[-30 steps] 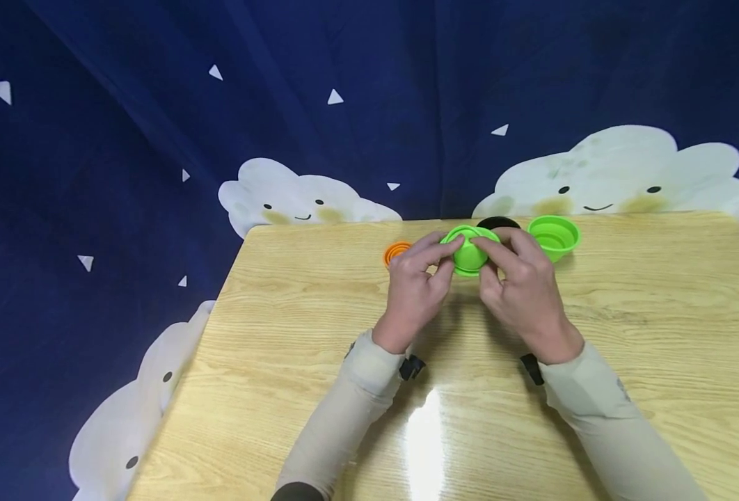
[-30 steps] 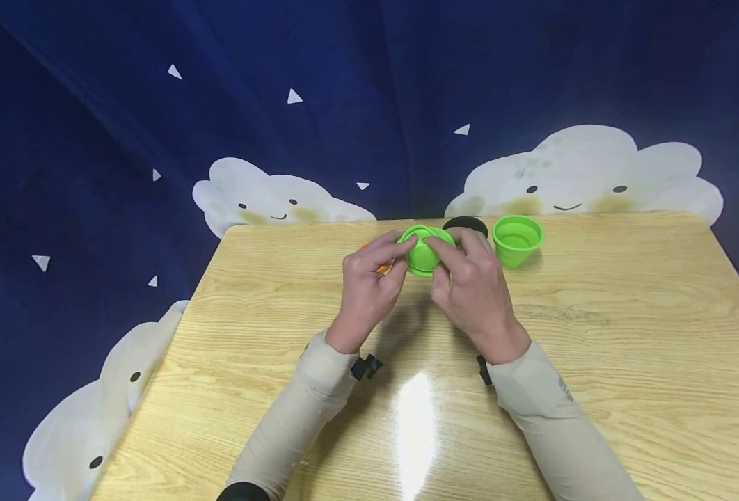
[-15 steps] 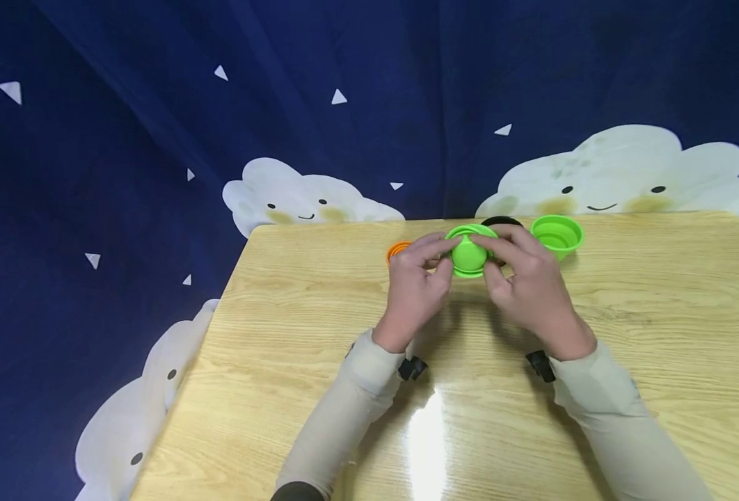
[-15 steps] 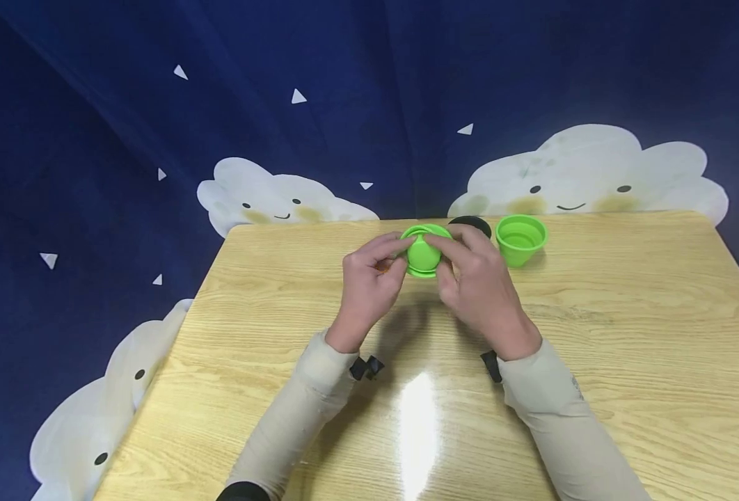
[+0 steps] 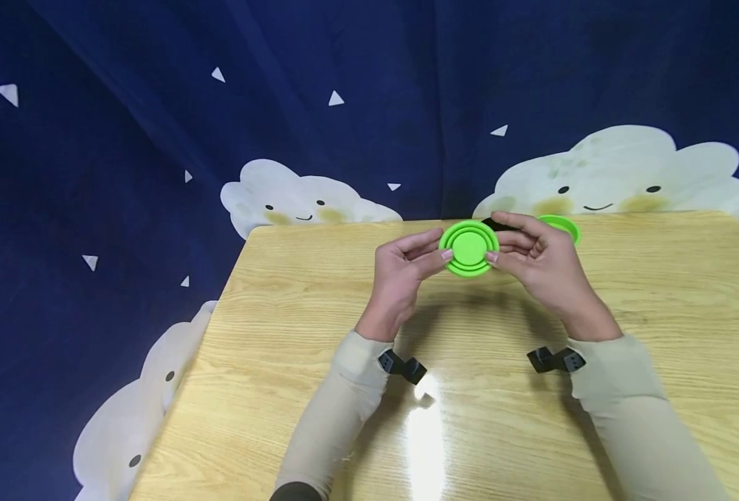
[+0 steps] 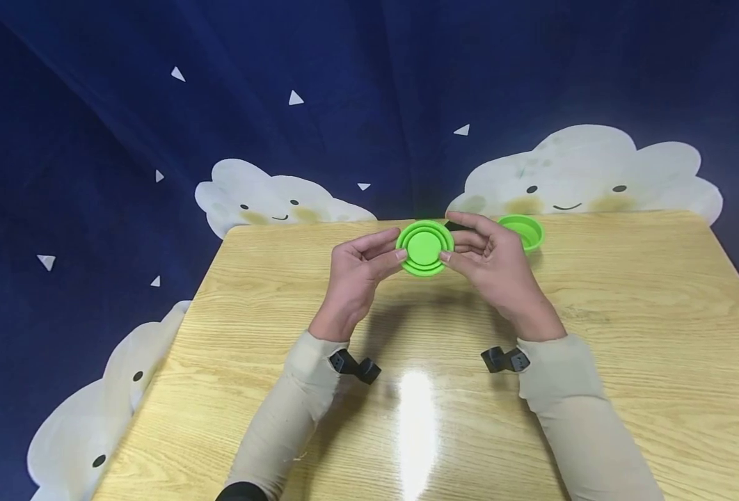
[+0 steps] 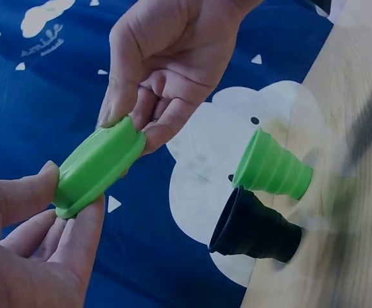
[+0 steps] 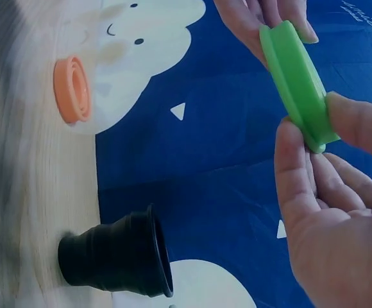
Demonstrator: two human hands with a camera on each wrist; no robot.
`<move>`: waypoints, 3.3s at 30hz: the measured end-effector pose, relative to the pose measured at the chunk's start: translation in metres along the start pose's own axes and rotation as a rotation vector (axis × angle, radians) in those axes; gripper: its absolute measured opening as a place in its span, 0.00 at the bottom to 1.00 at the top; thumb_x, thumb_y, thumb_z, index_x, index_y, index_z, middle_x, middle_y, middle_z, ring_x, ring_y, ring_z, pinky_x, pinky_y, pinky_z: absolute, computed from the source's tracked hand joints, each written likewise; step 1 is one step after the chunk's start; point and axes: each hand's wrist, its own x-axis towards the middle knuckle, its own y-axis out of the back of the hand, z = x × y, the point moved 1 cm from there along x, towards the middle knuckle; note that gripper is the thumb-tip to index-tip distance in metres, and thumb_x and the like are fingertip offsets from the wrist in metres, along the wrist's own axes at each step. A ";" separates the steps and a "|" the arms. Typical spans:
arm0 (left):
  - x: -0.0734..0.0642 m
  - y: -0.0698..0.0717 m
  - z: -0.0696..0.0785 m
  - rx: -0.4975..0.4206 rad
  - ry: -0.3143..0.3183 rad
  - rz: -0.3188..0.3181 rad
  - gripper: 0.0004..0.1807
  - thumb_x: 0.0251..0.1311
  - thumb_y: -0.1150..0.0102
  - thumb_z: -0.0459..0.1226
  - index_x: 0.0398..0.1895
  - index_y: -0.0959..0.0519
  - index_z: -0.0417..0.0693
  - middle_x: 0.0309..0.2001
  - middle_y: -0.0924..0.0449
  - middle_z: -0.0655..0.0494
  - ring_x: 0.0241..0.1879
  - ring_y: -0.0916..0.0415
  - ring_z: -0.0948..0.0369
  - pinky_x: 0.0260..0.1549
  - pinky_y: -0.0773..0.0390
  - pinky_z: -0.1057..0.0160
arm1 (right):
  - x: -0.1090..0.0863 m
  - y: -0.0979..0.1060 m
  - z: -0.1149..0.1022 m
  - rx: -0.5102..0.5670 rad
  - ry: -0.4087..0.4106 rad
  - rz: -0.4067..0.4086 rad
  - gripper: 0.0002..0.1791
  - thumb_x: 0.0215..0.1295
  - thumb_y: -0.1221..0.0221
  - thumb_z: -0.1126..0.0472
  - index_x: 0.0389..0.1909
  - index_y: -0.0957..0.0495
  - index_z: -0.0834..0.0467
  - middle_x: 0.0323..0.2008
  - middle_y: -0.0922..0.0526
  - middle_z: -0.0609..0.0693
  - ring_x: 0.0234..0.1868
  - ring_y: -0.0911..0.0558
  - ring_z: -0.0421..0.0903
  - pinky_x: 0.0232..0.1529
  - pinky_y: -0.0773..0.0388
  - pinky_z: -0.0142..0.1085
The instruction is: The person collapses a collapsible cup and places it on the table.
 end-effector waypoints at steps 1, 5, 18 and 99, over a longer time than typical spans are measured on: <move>0.000 0.001 0.000 0.011 0.000 0.007 0.21 0.43 0.35 0.22 0.46 0.22 0.30 0.39 0.19 0.43 0.39 0.21 0.57 0.38 0.20 0.58 | 0.000 -0.001 -0.001 -0.038 -0.016 0.009 0.29 0.50 0.38 0.77 0.56 0.31 0.69 0.42 0.21 0.63 0.38 0.19 0.49 0.37 0.21 0.31; 0.001 0.002 -0.002 0.046 -0.018 0.023 0.20 0.43 0.34 0.22 0.45 0.21 0.33 0.39 0.19 0.45 0.38 0.22 0.59 0.39 0.21 0.57 | -0.001 -0.008 -0.010 -0.182 -0.042 0.029 0.24 0.52 0.37 0.73 0.53 0.28 0.69 0.40 0.20 0.63 0.37 0.19 0.48 0.36 0.21 0.29; 0.001 0.004 -0.006 0.080 -0.074 -0.004 0.20 0.45 0.34 0.23 0.46 0.22 0.33 0.42 0.19 0.47 0.39 0.20 0.54 0.41 0.21 0.57 | -0.003 -0.015 -0.022 -0.222 -0.064 0.074 0.17 0.53 0.38 0.73 0.46 0.26 0.71 0.38 0.22 0.64 0.35 0.18 0.46 0.35 0.20 0.31; 0.048 0.033 -0.070 0.776 -0.088 0.155 0.31 0.26 0.23 0.25 0.44 0.19 0.38 0.39 0.18 0.48 0.34 0.20 0.58 0.34 0.20 0.67 | 0.035 -0.040 0.078 -0.937 -0.007 0.083 0.29 0.41 0.29 0.68 0.48 0.25 0.72 0.37 0.23 0.63 0.39 0.25 0.56 0.45 0.30 0.50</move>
